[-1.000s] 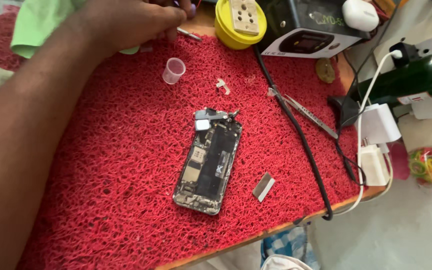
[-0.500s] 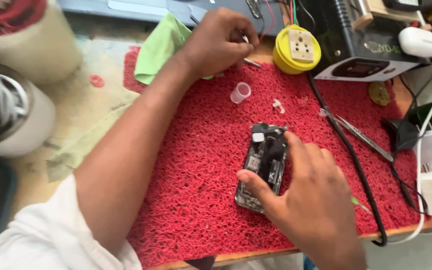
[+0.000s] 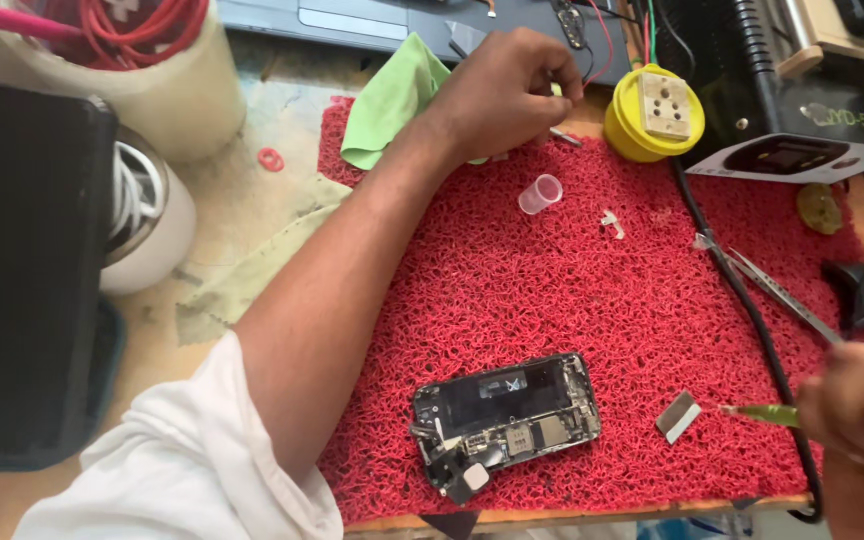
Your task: The person uses a green screwdriver and tweezers to manipulate components inside a disassembled smartphone. They repeatedly probe the internal circuitry and battery area, occasionally switching tools to adjust small parts.
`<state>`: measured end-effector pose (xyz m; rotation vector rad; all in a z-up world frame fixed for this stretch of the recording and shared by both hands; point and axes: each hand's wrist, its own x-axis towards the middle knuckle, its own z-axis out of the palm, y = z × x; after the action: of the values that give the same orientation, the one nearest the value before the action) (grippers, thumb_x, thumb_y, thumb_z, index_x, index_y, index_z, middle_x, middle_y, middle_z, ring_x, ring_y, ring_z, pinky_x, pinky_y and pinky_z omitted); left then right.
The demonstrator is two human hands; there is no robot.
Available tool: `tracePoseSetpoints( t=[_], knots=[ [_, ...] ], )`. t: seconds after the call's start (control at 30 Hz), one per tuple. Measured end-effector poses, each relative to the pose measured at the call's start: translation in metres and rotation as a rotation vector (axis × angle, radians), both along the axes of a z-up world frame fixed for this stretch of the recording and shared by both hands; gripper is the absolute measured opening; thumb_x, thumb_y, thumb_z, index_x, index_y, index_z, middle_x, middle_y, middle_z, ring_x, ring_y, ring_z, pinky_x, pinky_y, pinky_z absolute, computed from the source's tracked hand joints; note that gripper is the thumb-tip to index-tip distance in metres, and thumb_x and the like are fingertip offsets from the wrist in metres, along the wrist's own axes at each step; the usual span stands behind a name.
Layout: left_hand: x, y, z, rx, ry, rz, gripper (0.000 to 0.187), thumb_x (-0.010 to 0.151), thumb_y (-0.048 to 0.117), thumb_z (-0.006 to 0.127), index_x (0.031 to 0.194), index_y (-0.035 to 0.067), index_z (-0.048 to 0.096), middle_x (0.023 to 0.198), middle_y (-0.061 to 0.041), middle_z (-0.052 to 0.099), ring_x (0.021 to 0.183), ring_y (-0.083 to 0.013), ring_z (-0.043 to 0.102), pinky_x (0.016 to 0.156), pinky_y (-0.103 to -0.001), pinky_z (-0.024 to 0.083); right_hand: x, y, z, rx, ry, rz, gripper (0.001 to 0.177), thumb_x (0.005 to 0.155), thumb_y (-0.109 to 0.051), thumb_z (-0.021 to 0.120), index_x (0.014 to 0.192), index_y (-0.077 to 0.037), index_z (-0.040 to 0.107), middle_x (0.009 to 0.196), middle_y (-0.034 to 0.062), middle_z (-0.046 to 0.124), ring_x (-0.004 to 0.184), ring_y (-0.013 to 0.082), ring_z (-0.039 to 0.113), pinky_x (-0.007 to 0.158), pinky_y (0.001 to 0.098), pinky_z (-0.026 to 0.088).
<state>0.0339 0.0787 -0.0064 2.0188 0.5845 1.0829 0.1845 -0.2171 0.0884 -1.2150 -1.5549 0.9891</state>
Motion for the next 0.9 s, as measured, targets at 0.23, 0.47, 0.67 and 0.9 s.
tracePoseSetpoints(
  t=[0.23,0.47,0.67,0.9],
  knots=[
    [0.002,0.002,-0.001,0.038,0.000,-0.010,0.011,0.083,0.006,0.068,0.091,0.003,0.075,0.071,-0.004,0.075,0.062,-0.0075,0.075,0.057,-0.025,0.057,0.032,-0.027,-0.030,0.018,0.628,-0.046,0.045,0.123,-0.030,0.050,0.090,-0.001,0.057,0.076,0.0066,0.055,0.070,0.0135,0.047,0.066,0.0322,0.042],
    [0.003,0.005,-0.004,0.049,-0.015,-0.031,0.009,0.084,0.005,0.069,0.091,0.002,0.075,0.071,-0.005,0.074,0.061,-0.0094,0.073,0.056,-0.027,0.056,0.029,-0.027,-0.015,0.044,-0.464,-0.151,0.031,0.093,-0.010,0.068,0.117,-0.001,0.051,0.099,0.0154,0.071,0.097,0.0226,0.075,0.081,0.0373,0.065],
    [0.004,0.005,-0.007,0.041,-0.011,-0.033,0.010,0.086,0.003,0.067,0.092,0.001,0.074,0.073,-0.004,0.074,0.063,-0.0072,0.075,0.056,-0.024,0.057,0.024,-0.020,0.002,0.069,-0.436,-0.268,0.062,0.094,-0.001,0.063,0.147,-0.002,0.033,0.097,0.0145,0.073,0.090,0.0174,0.076,0.079,0.0275,0.065],
    [0.006,0.007,-0.008,0.157,-0.002,0.020,0.010,0.085,0.004,0.071,0.092,0.003,0.076,0.074,-0.003,0.074,0.065,-0.0082,0.073,0.057,-0.025,0.057,-0.019,-0.009,0.012,0.103,-0.483,-0.273,0.064,0.090,0.004,0.068,0.147,0.000,0.039,0.097,0.0143,0.074,0.091,0.0144,0.074,0.074,0.0240,0.061]
  ],
)
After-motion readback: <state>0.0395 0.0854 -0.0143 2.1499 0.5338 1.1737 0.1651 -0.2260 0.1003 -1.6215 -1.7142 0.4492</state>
